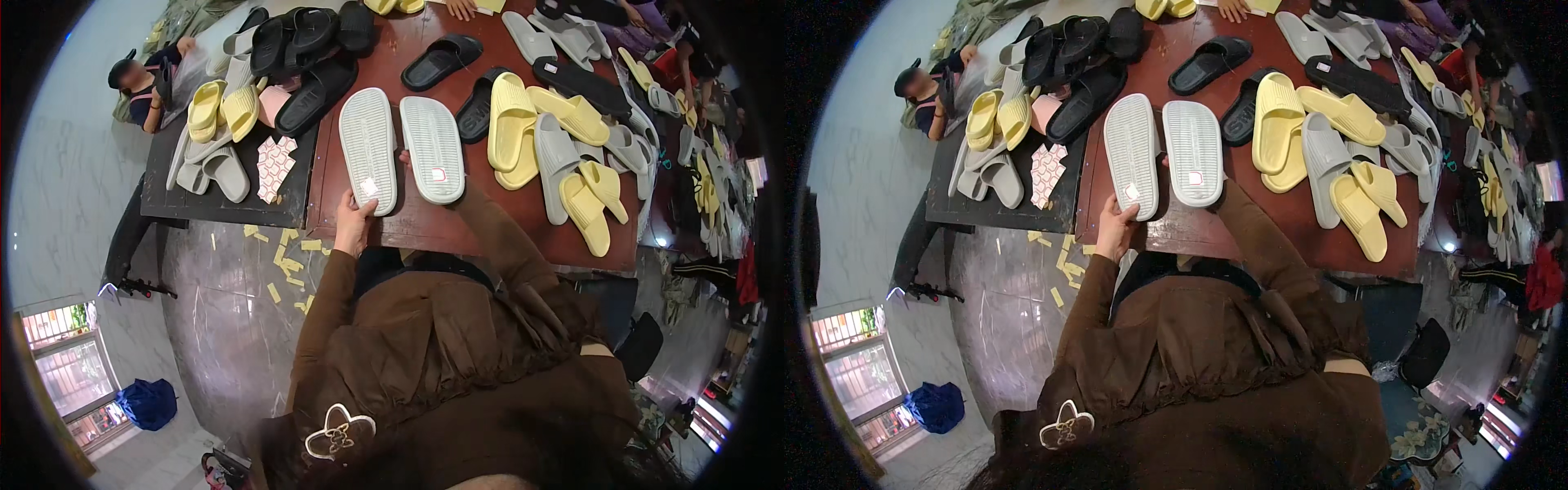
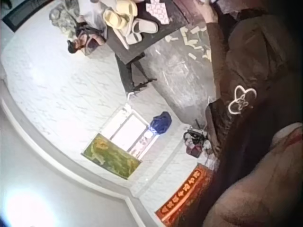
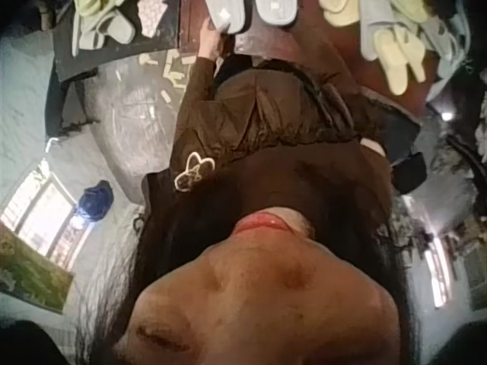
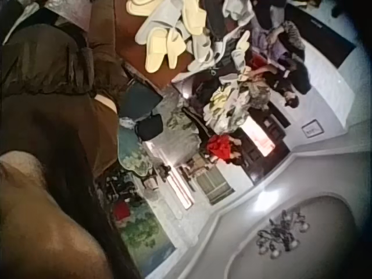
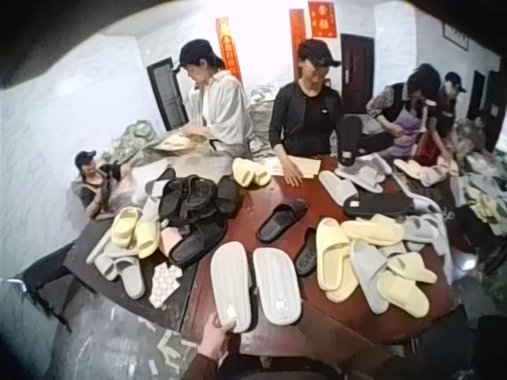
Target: The person peels stickers from sticker sheets and applies them to the soles of slippers by hand.
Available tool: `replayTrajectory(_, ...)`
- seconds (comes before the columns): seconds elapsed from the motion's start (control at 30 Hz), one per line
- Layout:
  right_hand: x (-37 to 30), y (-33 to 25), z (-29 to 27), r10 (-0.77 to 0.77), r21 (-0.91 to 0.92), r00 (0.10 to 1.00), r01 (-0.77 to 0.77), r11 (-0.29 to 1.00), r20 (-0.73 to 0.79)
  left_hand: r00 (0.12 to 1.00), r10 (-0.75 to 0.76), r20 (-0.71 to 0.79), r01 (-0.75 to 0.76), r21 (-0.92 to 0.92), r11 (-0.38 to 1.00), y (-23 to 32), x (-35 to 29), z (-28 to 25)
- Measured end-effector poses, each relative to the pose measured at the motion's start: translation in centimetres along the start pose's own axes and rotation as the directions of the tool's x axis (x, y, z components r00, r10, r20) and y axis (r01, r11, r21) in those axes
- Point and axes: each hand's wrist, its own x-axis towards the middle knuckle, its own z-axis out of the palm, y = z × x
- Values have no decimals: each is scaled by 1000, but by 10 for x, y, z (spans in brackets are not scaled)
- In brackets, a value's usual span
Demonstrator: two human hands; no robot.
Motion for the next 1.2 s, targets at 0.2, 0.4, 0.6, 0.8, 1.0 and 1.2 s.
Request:
replayTrajectory(0.2, -2, 12, 19, 48, 14, 978, -47, 999, -204, 994, 40, 106, -39, -14, 999, 2, -2, -5)
replayTrajectory(0.4, -33, 26, 17, -18, -96, 915, -23, 995, -403, 973, -206, 102, 170, 284, 944, -11, -42, 0)
replayTrajectory(0.6, -53, 21, 8, -154, -218, 855, 50, 975, -495, 884, -220, 413, -39, 534, 844, -24, -42, -20)
replayTrajectory(0.8, -52, 36, 7, -281, -297, 792, 132, 946, -542, 461, -457, 761, -130, 568, 813, 26, -97, -42)
replayTrajectory(1.0, -56, 55, -11, -405, -339, 693, 240, 910, -596, 459, -506, 730, -48, 589, 806, 74, -64, -106)
replayTrajectory(1.2, -86, 41, -59, -534, -388, 637, 369, 844, -556, 799, -381, 465, -59, 691, 720, 129, -110, -193)
